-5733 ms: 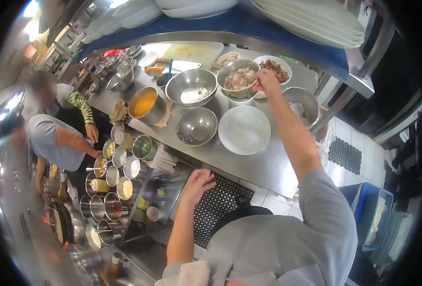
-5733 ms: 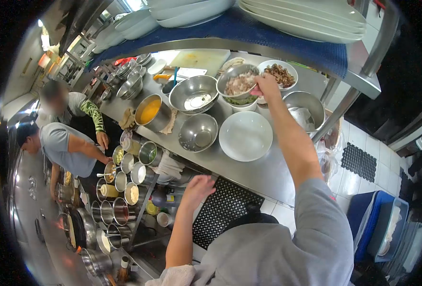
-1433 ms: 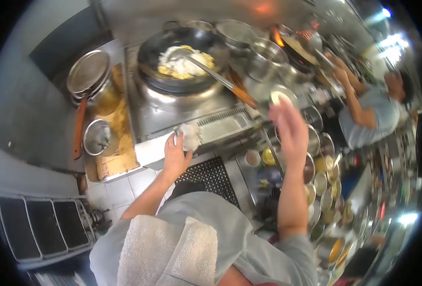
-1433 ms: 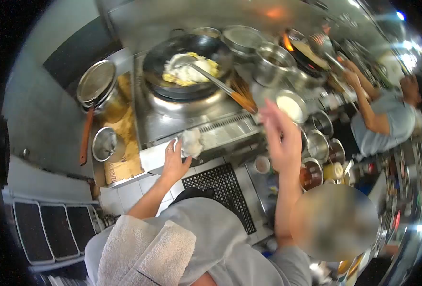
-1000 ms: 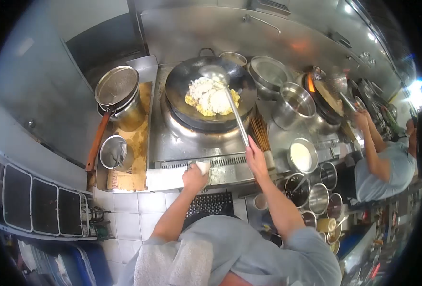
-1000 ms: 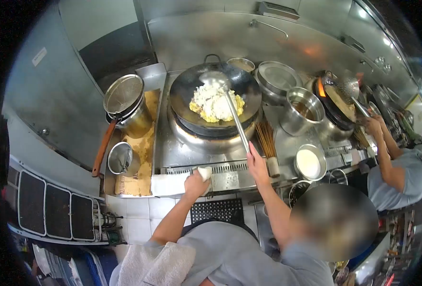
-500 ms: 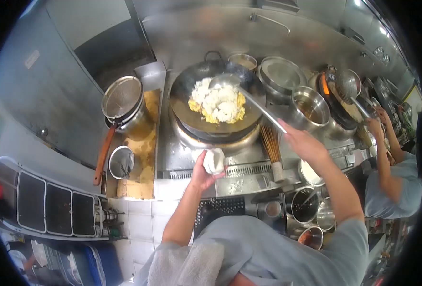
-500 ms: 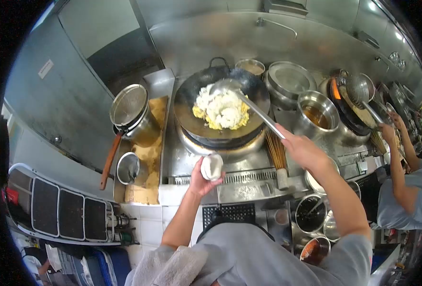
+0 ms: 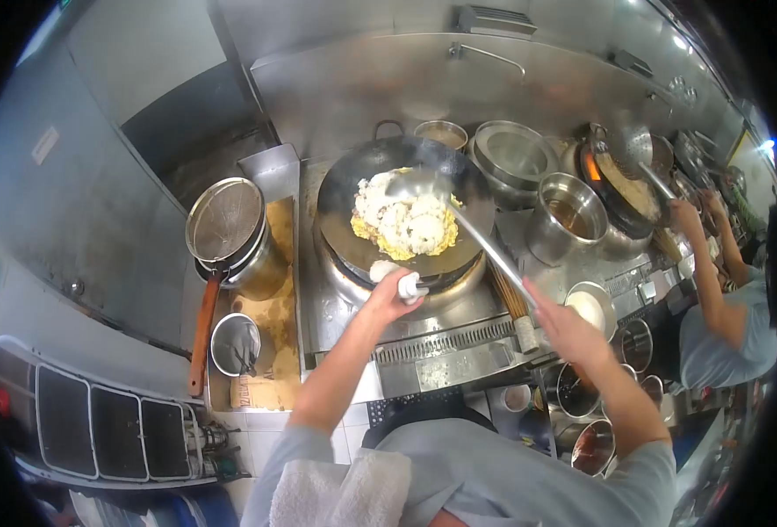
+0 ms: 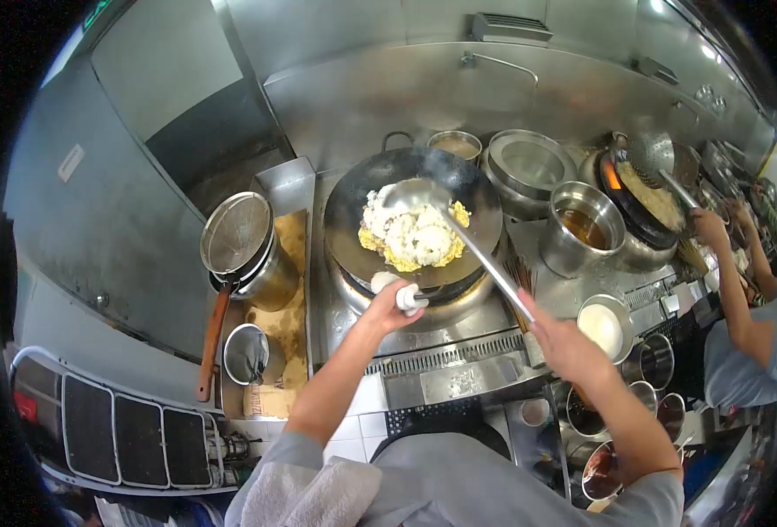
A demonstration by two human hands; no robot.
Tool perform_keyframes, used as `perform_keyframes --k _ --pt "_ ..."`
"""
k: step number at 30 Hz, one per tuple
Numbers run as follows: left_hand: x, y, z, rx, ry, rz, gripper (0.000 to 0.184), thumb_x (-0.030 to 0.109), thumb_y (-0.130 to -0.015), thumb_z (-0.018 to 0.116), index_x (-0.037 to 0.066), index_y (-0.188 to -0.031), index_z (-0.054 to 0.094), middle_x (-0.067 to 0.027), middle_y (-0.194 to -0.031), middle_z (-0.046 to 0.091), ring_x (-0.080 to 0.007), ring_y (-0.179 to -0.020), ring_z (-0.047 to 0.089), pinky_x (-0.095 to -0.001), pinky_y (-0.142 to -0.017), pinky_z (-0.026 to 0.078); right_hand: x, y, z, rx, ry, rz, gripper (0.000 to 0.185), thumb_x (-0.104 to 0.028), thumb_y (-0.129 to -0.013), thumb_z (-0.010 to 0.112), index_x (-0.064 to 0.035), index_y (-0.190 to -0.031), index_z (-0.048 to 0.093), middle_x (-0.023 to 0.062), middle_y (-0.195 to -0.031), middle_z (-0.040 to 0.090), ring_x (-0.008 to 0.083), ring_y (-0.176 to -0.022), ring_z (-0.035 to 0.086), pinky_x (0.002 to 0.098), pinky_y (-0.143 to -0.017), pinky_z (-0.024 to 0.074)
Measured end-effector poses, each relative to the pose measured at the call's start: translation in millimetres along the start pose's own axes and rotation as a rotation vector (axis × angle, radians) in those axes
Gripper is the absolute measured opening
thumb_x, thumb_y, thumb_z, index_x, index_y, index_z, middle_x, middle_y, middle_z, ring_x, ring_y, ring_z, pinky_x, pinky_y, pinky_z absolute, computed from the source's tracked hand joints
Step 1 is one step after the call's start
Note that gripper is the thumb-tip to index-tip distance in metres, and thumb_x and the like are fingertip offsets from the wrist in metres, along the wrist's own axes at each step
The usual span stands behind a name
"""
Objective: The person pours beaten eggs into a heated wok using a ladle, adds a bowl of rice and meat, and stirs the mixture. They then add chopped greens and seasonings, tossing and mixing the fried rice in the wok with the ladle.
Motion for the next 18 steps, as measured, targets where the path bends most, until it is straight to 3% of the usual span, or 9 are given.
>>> perform_keyframes --k 3,4,6,7,9,11,14,16,18 --pt "-21 -39 1 -0.028 0.198 0.192 0.010 0.017 -0.086 0.055 0.014 -0.095 0.054 -0.0047 -0.088 0.058 -0.0205 -0.082 0.055 -0.0400 -0.068 0.048 46 -23 91 -0.157 -0.027 0.068 0.058 -0.014 -0.093 0.043 -0.0257 -0.146 0.022 0.0200 -0.066 0.056 0.0335 -0.052 0.052 0.0410 -0.057 0.0470" --pt "-29 -15 13 0.079 0.244 0.198 0.011 0.013 -0.086 0.054 0.012 -0.097 0.053 -0.0055 -0.088 0.058 -0.0200 -0.084 0.055 -0.0397 -0.069 0.048 46 -22 108 -0.221 -0.090 0.113 0.059 -0.013 -0.093 0.043 -0.0256 -0.146 0.022 0.0178 -0.064 0.055 0.0301 -0.050 0.051 0.0394 -0.055 0.0471" --pt "-46 52 30 0.092 0.317 0.243 0.011 0.014 -0.088 0.050 0.011 -0.099 0.052 -0.0054 -0.088 0.059 -0.0200 -0.083 0.058 -0.0374 -0.063 0.049 -18 -32 48 -0.346 -0.346 0.213 0.059 -0.013 -0.092 0.043 -0.0247 -0.146 0.022 0.0123 -0.061 0.053 0.0221 -0.047 0.050 0.0360 -0.051 0.0469" --pt "-57 80 27 0.091 0.240 0.208 0.012 0.015 -0.089 0.047 0.012 -0.099 0.052 -0.0053 -0.089 0.060 -0.0199 -0.083 0.059 -0.0363 -0.059 0.049 -34 -17 13 -0.408 -0.328 0.251 0.050 -0.015 -0.092 0.044 -0.0216 -0.141 0.035 0.0069 -0.059 0.050 0.0146 -0.049 0.051 0.0324 -0.048 0.0450" --pt "-54 96 27 0.057 0.103 0.200 0.015 0.016 -0.090 0.042 0.012 -0.101 0.052 -0.0058 -0.093 0.062 -0.0210 -0.083 0.062 -0.0343 -0.050 0.048 -9 8 -6 -0.611 -0.354 0.336 0.042 -0.016 -0.092 0.043 -0.0194 -0.134 0.043 0.0070 -0.059 0.050 0.0149 -0.047 0.050 0.0324 -0.047 0.0447" --pt "-38 52 7 0.122 0.261 0.189 0.014 0.019 -0.088 0.048 0.012 -0.099 0.051 -0.0061 -0.091 0.061 -0.0220 -0.082 0.061 -0.0356 -0.057 0.048 1 22 3 -0.749 -0.355 0.355 0.030 -0.017 -0.093 0.043 -0.0152 -0.121 0.053 0.0066 -0.056 0.048 0.0164 -0.043 0.049 0.0326 -0.044 0.0442" --pt "-47 13 8 0.050 0.275 0.202 0.017 0.019 -0.084 0.053 0.015 -0.101 0.053 -0.0066 -0.092 0.061 -0.0203 -0.085 0.058 -0.0352 -0.066 0.046 17 -9 47 -0.472 -0.263 0.208 0.028 -0.018 -0.094 0.044 -0.0135 -0.120 0.054 0.0069 -0.055 0.049 0.0180 -0.041 0.050 0.0338 -0.043 0.0443" --pt "-93 33 -1 0.082 0.240 0.266 0.021 0.018 -0.083 0.053 0.017 -0.104 0.054 -0.0068 -0.093 0.061 -0.0188 -0.086 0.059 -0.0342 -0.066 0.045 13 -20 67 -0.296 -0.375 0.213 0.026 -0.019 -0.094 0.046 -0.0126 -0.117 0.056 0.0087 -0.057 0.054 0.0185 -0.044 0.053 0.0337 -0.045 0.0448" --pt "-115 87 10 0.145 0.130 0.204 0.024 0.017 -0.082 0.053 0.020 -0.107 0.055 -0.0053 -0.094 0.062 -0.0158 -0.087 0.058 -0.0344 -0.067 0.044 0 -10 67 -0.208 -0.387 0.136 0.025 -0.019 -0.094 0.045 -0.0119 -0.114 0.058 0.0082 -0.058 0.055 0.0143 -0.044 0.052 0.0313 -0.043 0.0431"
Point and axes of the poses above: each hand's wrist, its own y-axis away from the middle knuckle, its own z-axis out of the palm, x = y × z, the point moved 8 cm from there along -y, towards the middle knuckle
